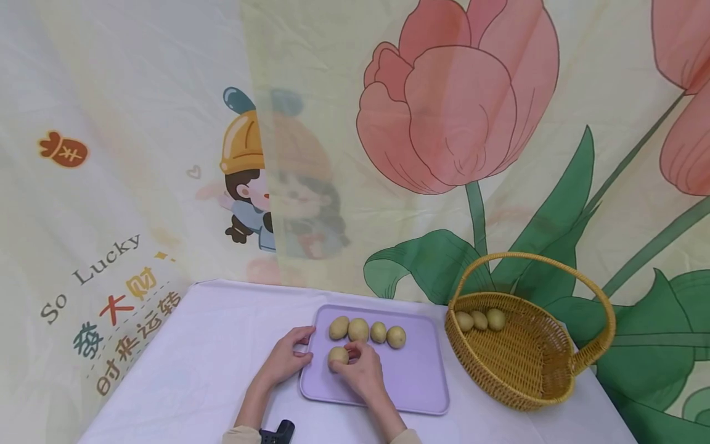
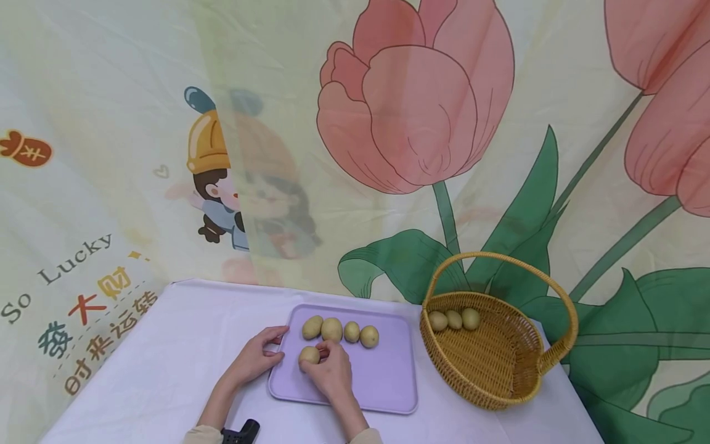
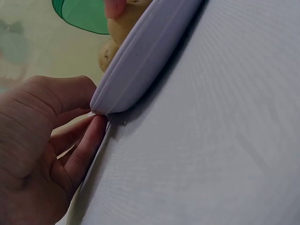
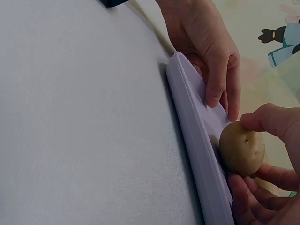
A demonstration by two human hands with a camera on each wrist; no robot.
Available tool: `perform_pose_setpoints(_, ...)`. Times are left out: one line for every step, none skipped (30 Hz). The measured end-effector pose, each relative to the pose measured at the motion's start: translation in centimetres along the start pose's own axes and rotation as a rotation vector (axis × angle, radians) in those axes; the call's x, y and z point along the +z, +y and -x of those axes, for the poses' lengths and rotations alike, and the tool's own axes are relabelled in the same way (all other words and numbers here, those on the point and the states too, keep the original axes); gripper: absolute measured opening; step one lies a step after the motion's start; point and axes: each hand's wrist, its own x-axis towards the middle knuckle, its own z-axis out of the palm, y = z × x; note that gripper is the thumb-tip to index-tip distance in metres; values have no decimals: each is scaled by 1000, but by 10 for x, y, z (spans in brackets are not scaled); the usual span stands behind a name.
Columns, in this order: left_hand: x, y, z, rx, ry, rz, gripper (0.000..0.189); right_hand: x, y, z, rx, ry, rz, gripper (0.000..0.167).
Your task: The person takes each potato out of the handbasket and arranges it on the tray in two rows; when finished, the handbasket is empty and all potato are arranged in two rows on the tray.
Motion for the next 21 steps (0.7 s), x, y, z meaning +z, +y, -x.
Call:
perform_pose_setpoints(0,0,0,-1,0,0,54,0,0,0,-1,-5,-7,36)
perform_pose_setpoints(0,0,0,-2,-1,1,54,-1,0,0,-5,-10,-14,37)
perform_pose_setpoints(0,0,0,-2,-1,2,54,-1,0,0,-5,-15,-19,37)
perform_pose_setpoints(0,-1,0,-4,-1,4,54,-1,0,0,-6,-21,-24,37)
perform_pose_setpoints(0,-1,0,-6,-1,4,54,-1,0,0,-8,-27,-27,37)
perform_pose_setpoints(0,-1,0,-8,0,3,54,-1,0,0,-10,-32,-28,36)
perform_pose_setpoints(0,-1,0,-10,0,3,54,-1,1,0,-10,-36,-28,36)
perform_pose_setpoints(0,-1,1,-12,0,2,54,-1,1,1,-11,-41,-29,36)
perform_pose_setpoints(1,-1,1,-15,1,1,54,-1,1,1,-9,-46,-30,37)
perform_pose_setpoints(1,-1,2,-18,2,0,54,-2,1,1,-9,-51,-30,37)
perform_pose_setpoints(1,0,2,-20,2,0,54,-2,1,1,-8,-55,-30,38)
perform_pose_setpoints(1,0,2,-22,2,0,54,-3,1,1,-8,-57,-29,39)
perform_pose_setpoints(1,0,2,-24,2,0,54,-3,0,1,-8,-58,-21,40)
perform_pose_setpoints(1,1,2,-24,3,1,54,-4,0,1,-11,-59,-15,41)
perform_pose_setpoints(1,1,2,-25,4,2,54,-5,0,1,-12,-59,-2,41)
perform_pose_setpoints(1,1,2,-23,6,2,54,-6,0,0,-15,-56,12,40)
perform_pose_setpoints(1,1,1,-22,6,1,54,-7,0,0,-19,-52,25,40)
perform_pose_setpoints(0,1,1,-22,7,-1,54,-8,-1,-1,-23,-47,41,39)
perform_pose_setpoints(0,1,0,-21,9,-2,54,-9,-1,-1,-25,-40,62,38)
perform_pose_setpoints(0,0,0,-21,10,-4,54,-11,-1,-2,-31,-30,87,38)
perform_pose_setpoints(0,0,-1,-22,11,-6,54,-12,-1,-2,-28,-16,113,37)
